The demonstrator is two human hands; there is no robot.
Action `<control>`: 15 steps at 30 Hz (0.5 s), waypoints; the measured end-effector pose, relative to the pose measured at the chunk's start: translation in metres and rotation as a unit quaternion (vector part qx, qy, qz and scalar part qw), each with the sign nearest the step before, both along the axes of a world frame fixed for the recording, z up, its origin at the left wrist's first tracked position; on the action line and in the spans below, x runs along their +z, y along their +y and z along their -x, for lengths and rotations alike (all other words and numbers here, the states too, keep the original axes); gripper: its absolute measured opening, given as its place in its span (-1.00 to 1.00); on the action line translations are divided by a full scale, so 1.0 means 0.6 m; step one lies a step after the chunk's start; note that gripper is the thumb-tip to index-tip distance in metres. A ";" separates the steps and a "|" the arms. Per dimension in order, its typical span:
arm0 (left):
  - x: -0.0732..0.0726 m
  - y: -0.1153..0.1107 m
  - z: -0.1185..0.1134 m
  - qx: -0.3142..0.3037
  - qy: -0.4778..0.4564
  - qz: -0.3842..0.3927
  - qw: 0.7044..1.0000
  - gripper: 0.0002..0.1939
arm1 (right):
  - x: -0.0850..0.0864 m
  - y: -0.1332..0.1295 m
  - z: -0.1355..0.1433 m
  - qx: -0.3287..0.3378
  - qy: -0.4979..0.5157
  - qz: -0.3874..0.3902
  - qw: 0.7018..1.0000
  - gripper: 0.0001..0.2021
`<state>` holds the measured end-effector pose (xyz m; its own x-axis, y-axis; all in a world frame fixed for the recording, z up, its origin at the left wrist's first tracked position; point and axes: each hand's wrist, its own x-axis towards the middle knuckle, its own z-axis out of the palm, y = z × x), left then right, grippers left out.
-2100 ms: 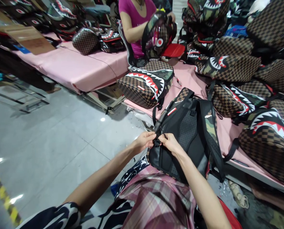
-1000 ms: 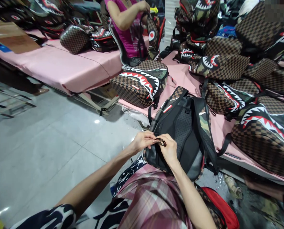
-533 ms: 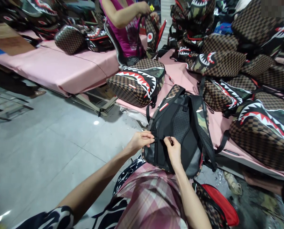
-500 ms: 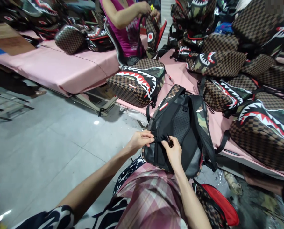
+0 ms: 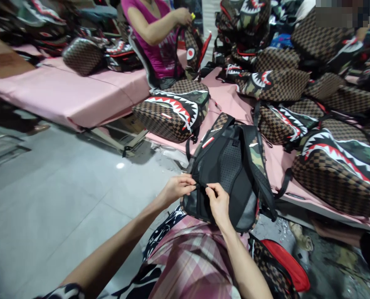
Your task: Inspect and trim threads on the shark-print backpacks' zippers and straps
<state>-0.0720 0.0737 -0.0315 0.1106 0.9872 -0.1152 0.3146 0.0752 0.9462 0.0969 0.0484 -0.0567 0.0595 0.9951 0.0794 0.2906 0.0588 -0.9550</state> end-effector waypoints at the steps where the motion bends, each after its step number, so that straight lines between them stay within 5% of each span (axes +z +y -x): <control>1: -0.003 -0.006 0.000 -0.011 0.054 -0.051 0.997 -0.90 | -0.001 -0.003 -0.003 -0.010 0.034 0.017 0.999 -0.82; 3: -0.010 -0.020 0.004 -0.017 0.176 -0.157 0.971 -0.92 | -0.001 -0.012 -0.011 -0.031 0.067 0.028 0.997 -0.80; 6: -0.019 -0.027 0.028 0.048 0.340 -0.312 0.886 -0.88 | 0.000 -0.036 -0.031 -0.052 0.059 0.038 0.996 -0.79; 9: -0.015 -0.018 0.061 0.150 0.402 -0.447 0.785 -0.91 | -0.001 -0.073 -0.061 -0.089 0.053 0.047 0.993 -0.80; 10: -0.011 -0.015 0.071 0.161 0.400 -0.467 0.771 -0.89 | 0.000 -0.085 -0.077 -0.111 0.054 0.043 0.991 -0.79; 12: 0.001 -0.011 0.088 0.123 0.364 -0.449 0.807 -0.84 | 0.001 -0.102 -0.123 -0.173 0.051 0.023 0.983 -0.74; 15: 0.012 0.007 0.111 0.099 0.237 -0.309 0.916 -0.83 | 0.000 -0.089 -0.223 -0.295 0.028 -0.022 0.955 -0.52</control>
